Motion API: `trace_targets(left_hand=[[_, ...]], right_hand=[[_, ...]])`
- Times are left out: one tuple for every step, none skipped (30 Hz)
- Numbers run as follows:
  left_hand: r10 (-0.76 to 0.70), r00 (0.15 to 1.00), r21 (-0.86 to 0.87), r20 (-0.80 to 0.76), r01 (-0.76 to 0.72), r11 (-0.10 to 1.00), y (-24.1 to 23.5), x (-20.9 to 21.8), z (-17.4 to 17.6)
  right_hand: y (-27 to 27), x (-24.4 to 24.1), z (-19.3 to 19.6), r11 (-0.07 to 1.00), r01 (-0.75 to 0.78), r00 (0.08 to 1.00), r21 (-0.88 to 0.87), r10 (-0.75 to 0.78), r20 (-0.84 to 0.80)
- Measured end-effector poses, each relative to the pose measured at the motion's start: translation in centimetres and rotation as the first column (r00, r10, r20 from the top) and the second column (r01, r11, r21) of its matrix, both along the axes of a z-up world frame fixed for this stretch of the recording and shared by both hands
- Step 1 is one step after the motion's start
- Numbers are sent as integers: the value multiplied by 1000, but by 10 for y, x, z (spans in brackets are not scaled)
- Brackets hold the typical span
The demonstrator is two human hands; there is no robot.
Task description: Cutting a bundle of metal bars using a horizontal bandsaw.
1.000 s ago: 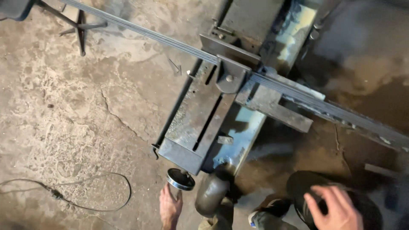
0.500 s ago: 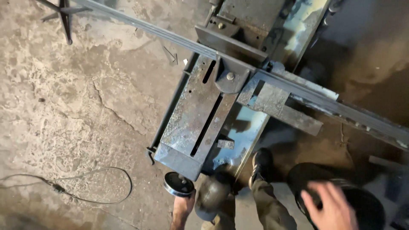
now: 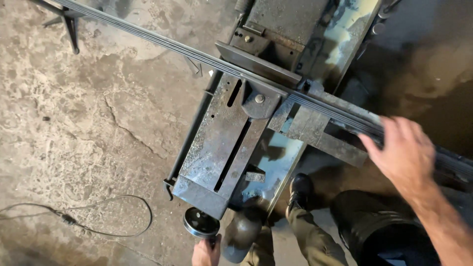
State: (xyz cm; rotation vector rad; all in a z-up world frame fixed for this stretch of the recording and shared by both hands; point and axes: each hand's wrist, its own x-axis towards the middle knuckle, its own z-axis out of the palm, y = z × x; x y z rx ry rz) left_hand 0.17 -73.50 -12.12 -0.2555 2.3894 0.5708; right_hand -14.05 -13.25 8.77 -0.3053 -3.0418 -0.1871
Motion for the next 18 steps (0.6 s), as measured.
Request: trace_targets(left_hand=[[-57, 995, -138, -76, 46, 989, -8, 5, -3], [-124, 982, -275, -143, 81, 958, -17, 11, -6], [-123, 982, -282, -141, 80, 956, -17, -6, 18], [-24, 999, -308, -41, 10, 951, -16, -23, 42], [76, 996, -337, 54, -54, 940, -13, -42, 63], [73, 996, -340, 55, -50, 939, -16, -58, 67], [19, 999, -340, -37, -31, 940, -20, -72, 73], [-34, 991, -344, -129, -13, 939, -24, -85, 79], [-39, 991, -343, -131, -9, 939, -21, -96, 78], [-71, 988, -316, -138, 24, 948, -18, -107, 77], [-105, 983, -280, -152, 59, 958, -12, -122, 72], [-111, 981, -272, -161, 65, 960, -24, -115, 30], [45, 997, -27, -62, -46, 999, -37, -103, -10], [171, 982, 203, 74, -183, 962, -52, -92, -50], [165, 983, 207, 81, -179, 962, -30, -85, -45], [22, 974, 314, -224, 50, 948, -9, -78, -39], [-81, 847, 341, -525, 296, 892, 11, -76, -34], [-86, 847, 346, -525, 305, 888, 15, -75, -27]], right_hand=[[8, 17, 0, 997, 44, 999, 62, -43, -14], [15, 35, -1, 989, 87, 996, 122, -84, -32], [29, 62, -13, 990, 85, 996, 115, -82, -29], [43, 90, -24, 993, 112, 993, 33, -112, -23], [58, 119, -35, 989, 144, 989, -44, -145, -15], [66, 143, -51, 988, 147, 989, -46, -148, -14], [73, 168, -65, 980, 159, 985, -119, -166, -48], [79, 195, -79, 967, 168, 979, -192, -186, -81], [79, 218, -89, 966, 172, 978, -192, -191, -83], [78, 242, -98, 959, 178, 974, -223, -203, -96], [79, 264, -109, 952, 184, 969, -245, -217, -117], [72, 278, -112, 953, 189, 966, -238, -223, -127], [63, 295, -113, 947, 199, 964, -252, -236, -124], [53, 313, -114, 941, 208, 961, -267, -247, -121], [43, 332, -118, 941, 215, 961, -261, -252, -117], [33, 351, -121, 935, 224, 957, -276, -264, -120], [19, 369, -126, 927, 234, 951, -294, -281, -128], [-3, 360, -114, 926, 243, 949, -289, -289, -128]])
